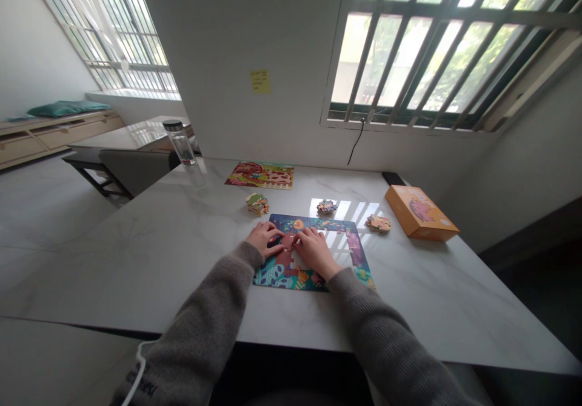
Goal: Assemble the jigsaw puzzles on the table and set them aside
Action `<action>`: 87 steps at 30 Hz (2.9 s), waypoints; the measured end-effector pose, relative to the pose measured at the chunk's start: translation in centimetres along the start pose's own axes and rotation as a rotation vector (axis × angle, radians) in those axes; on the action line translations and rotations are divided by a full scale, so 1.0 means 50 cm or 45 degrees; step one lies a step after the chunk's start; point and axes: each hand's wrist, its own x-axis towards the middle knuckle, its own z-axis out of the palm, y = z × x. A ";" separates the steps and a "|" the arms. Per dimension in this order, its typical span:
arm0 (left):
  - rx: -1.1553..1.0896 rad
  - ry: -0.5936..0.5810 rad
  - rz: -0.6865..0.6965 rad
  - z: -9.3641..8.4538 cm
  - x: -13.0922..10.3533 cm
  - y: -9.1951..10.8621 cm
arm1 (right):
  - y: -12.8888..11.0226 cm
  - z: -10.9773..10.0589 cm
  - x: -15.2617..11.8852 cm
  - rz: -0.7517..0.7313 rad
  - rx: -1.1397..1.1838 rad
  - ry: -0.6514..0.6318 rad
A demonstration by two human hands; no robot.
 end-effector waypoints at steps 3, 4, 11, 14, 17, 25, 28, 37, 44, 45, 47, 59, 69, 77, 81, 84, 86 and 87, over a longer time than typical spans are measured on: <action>-0.042 -0.004 0.005 -0.001 0.000 -0.006 | -0.004 -0.004 -0.001 -0.016 -0.022 -0.007; -0.048 0.000 0.003 0.000 0.000 -0.008 | -0.005 -0.005 -0.002 -0.023 -0.024 -0.008; -0.039 0.002 0.033 0.008 0.001 -0.016 | -0.007 -0.006 -0.005 -0.097 -0.054 -0.003; -0.024 -0.002 0.037 0.005 0.002 -0.015 | -0.008 -0.002 -0.007 -0.100 -0.051 0.007; -0.008 -0.024 0.029 0.001 0.003 -0.011 | -0.006 0.002 -0.008 -0.088 -0.027 0.015; 0.045 -0.029 0.004 -0.002 0.002 0.000 | -0.004 -0.001 -0.004 -0.063 -0.042 0.002; 0.066 -0.041 0.005 -0.002 0.002 0.001 | -0.008 -0.003 -0.003 -0.054 -0.066 -0.001; 0.081 -0.031 -0.008 0.000 0.003 0.002 | -0.013 -0.003 -0.007 -0.044 -0.053 0.039; 0.034 0.020 -0.004 0.005 0.001 0.000 | -0.014 -0.017 -0.026 -0.216 0.039 0.010; 0.041 0.023 0.006 0.005 0.001 0.000 | -0.013 -0.017 -0.028 -0.226 0.043 0.005; 0.034 0.025 0.019 0.004 0.001 -0.001 | -0.011 -0.017 -0.030 -0.237 0.054 -0.003; 0.004 0.245 0.082 -0.009 0.005 0.021 | 0.057 -0.039 0.001 -0.012 0.078 0.184; -0.126 0.142 0.155 -0.005 0.003 0.041 | 0.199 -0.065 0.117 0.635 -0.090 0.270; -0.168 0.120 0.146 -0.002 0.002 0.044 | 0.219 -0.069 0.128 0.614 -0.152 0.139; -0.247 0.176 0.103 -0.009 0.004 0.053 | 0.201 -0.095 0.119 0.601 -0.144 0.220; -0.421 0.268 -0.053 -0.016 0.009 0.061 | 0.151 -0.108 0.092 0.447 -0.058 0.293; -0.576 0.283 -0.201 -0.017 0.013 0.065 | 0.101 -0.107 0.064 0.264 -0.007 0.353; -0.666 0.265 -0.259 -0.017 0.014 0.067 | 0.074 -0.103 0.049 0.187 0.012 0.383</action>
